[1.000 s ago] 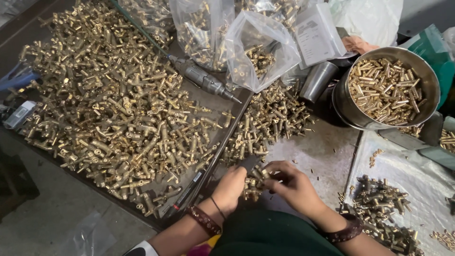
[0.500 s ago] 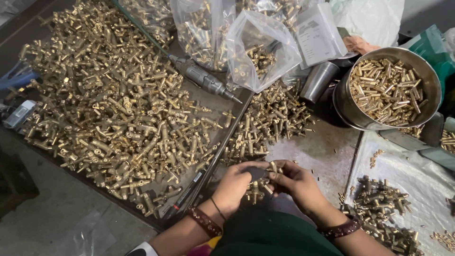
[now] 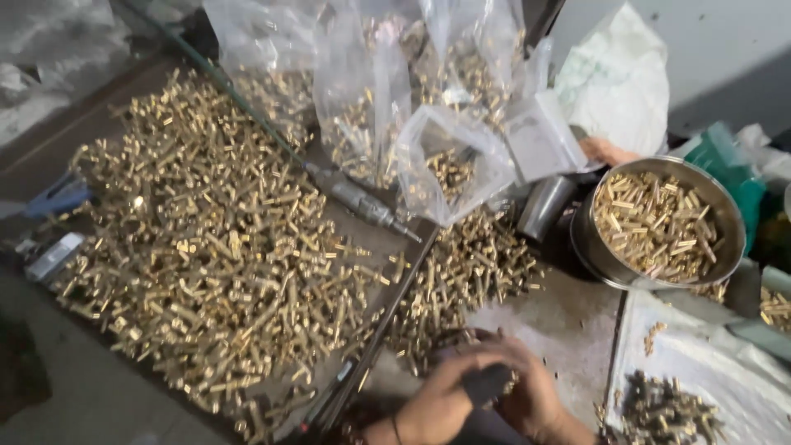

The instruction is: Sorting and inspecting small brass valve components at a workbench.

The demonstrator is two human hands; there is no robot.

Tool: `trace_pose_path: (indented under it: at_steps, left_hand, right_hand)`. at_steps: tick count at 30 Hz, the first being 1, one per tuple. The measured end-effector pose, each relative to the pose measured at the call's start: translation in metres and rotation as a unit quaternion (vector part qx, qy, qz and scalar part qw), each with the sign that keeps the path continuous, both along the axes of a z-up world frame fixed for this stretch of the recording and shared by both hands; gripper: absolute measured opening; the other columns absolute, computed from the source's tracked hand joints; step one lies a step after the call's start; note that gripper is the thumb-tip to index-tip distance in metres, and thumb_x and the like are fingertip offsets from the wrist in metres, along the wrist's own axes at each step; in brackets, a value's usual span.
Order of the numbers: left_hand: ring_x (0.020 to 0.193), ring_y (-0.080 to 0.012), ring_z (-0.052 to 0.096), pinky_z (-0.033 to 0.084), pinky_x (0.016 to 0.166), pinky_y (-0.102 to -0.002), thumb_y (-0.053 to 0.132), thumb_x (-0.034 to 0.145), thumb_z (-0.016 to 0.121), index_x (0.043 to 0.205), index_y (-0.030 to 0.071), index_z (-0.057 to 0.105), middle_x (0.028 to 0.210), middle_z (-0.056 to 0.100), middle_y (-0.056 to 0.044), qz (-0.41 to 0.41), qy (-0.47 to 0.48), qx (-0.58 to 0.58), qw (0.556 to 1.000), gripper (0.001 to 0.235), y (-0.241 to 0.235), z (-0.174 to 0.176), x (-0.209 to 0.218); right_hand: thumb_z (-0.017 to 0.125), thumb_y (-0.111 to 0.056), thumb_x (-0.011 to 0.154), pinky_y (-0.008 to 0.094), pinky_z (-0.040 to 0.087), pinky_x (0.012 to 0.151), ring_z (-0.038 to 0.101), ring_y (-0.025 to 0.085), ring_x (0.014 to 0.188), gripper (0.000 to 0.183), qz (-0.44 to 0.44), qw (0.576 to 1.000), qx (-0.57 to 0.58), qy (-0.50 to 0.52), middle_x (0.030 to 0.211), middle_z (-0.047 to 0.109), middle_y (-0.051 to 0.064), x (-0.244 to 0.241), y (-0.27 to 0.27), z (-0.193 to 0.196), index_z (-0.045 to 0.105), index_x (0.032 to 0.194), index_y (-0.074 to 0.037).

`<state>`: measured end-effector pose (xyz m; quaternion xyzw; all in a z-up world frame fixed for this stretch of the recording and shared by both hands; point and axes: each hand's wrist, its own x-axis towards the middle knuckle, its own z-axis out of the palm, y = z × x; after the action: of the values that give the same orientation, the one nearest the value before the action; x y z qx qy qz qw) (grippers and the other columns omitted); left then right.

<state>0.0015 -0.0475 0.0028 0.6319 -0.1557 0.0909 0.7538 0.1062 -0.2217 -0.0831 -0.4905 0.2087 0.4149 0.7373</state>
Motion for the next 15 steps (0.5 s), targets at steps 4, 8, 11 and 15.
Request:
trace_pose_path:
  at_steps: [4,8,11,15]
  left_hand:
    - [0.112,-0.0194,0.063,0.05,0.095,-0.031,0.007,0.106,0.053,0.119,0.002,0.069,0.119,0.067,-0.013,0.018,0.043,-0.071,0.996,0.021,0.007,-0.018,0.006]
    - [0.086,-0.021,0.077,0.06,0.07,-0.03,-0.002,0.095,0.052,0.114,-0.001,0.071,0.101,0.078,-0.014,0.097,0.262,-0.232,0.932,0.027,0.023,-0.072,0.015]
    - [0.077,-0.021,0.076,0.059,0.063,-0.03,-0.007,0.092,0.047,0.112,-0.002,0.072,0.094,0.079,-0.014,0.138,0.296,-0.205,0.923,0.032,0.029,-0.081,0.016]
    - [0.074,-0.0191,0.074,0.057,0.062,-0.03,-0.01,0.088,0.043,0.112,0.0,0.071,0.091,0.079,-0.011,0.118,0.317,-0.186,0.922,0.038,0.035,-0.085,0.017]
  right_hand:
    - [0.054,-0.047,0.091,0.034,0.048,0.047,0.063,0.024,0.077,0.051,0.047,0.997,0.012,-0.055,0.106,0.07,0.014,0.016,-0.003,0.002,0.073,0.126,-0.014]
    - [0.055,-0.053,0.101,0.043,0.052,0.064,0.064,0.029,0.083,0.052,0.024,0.992,0.104,-0.067,0.104,0.066,0.012,0.047,0.041,0.082,0.065,0.133,-0.014]
    - [0.05,-0.056,0.098,0.043,0.05,0.076,0.061,0.025,0.088,0.055,-0.064,0.99,-0.048,-0.118,0.104,0.064,0.007,0.07,0.093,0.184,0.062,0.134,-0.017]
    - [0.047,-0.053,0.097,0.049,0.055,0.081,0.066,0.027,0.097,0.06,-0.032,0.958,0.057,-0.279,0.105,0.071,0.01,0.127,0.153,0.229,0.052,0.134,-0.007]
